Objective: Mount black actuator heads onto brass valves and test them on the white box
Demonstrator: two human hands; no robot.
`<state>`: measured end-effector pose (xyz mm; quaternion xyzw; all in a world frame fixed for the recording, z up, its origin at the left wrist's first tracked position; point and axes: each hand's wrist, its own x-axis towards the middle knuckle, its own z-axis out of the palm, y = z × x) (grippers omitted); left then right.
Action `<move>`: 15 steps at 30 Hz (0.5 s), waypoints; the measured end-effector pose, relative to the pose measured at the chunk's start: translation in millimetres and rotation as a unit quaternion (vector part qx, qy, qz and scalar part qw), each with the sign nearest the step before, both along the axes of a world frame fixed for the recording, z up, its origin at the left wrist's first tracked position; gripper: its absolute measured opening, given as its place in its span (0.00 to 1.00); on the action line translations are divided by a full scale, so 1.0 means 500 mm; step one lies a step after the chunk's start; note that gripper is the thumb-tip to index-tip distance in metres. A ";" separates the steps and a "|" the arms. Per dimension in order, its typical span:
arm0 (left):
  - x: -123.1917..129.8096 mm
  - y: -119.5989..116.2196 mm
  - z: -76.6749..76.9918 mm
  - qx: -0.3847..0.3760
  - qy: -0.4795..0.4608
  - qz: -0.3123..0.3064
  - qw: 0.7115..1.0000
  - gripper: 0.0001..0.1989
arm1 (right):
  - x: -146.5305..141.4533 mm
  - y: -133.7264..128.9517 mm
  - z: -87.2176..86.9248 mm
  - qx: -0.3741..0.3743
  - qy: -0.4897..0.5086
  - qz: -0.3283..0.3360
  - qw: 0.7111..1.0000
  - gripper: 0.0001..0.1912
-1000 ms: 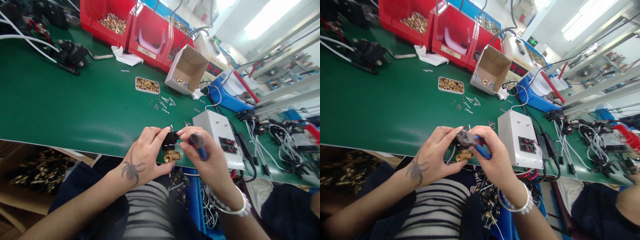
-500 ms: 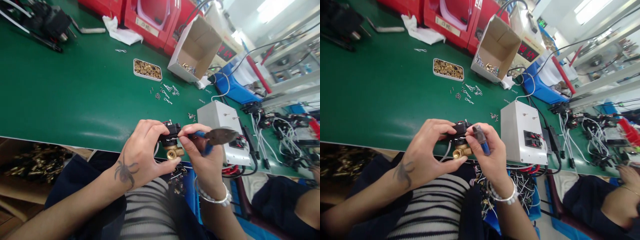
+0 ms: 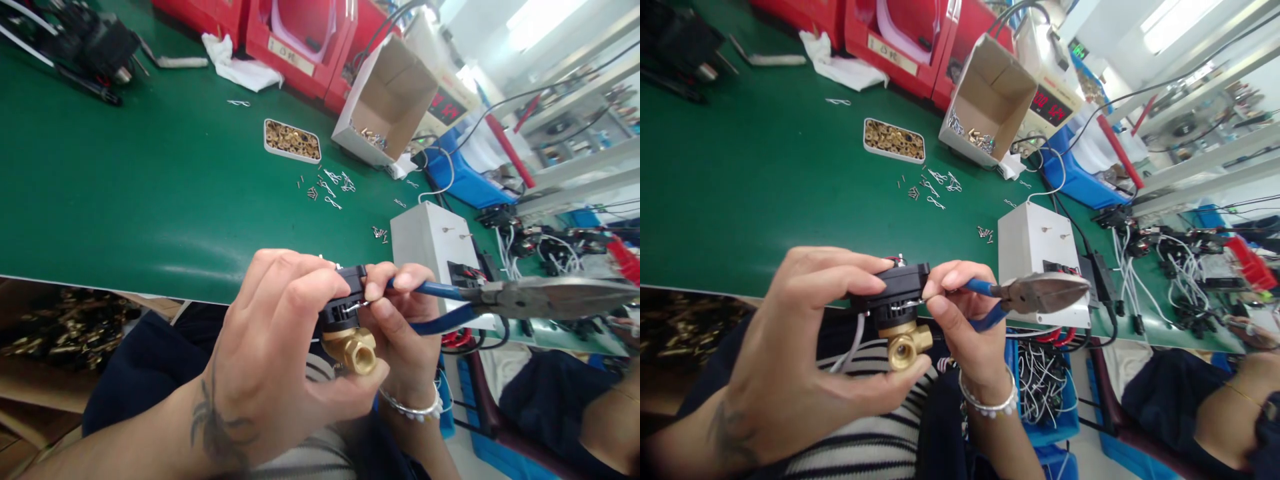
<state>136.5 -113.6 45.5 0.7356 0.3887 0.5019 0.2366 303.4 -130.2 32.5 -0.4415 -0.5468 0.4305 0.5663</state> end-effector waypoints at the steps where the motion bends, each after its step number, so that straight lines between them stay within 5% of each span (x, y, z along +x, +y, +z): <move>1: 0.001 0.000 0.002 0.010 -0.009 0.005 1.000 0.20 | -0.002 -0.003 0.004 -0.011 0.019 -0.002 1.000 0.10; 8: 0.008 -0.002 0.023 0.047 -0.026 0.052 0.997 0.16 | -0.040 -0.029 0.033 -0.109 0.059 -0.065 0.990 0.10; 15: 0.007 -0.002 0.020 0.031 -0.026 0.054 0.998 0.14 | -0.048 -0.027 0.014 -0.089 0.068 -0.072 0.991 0.13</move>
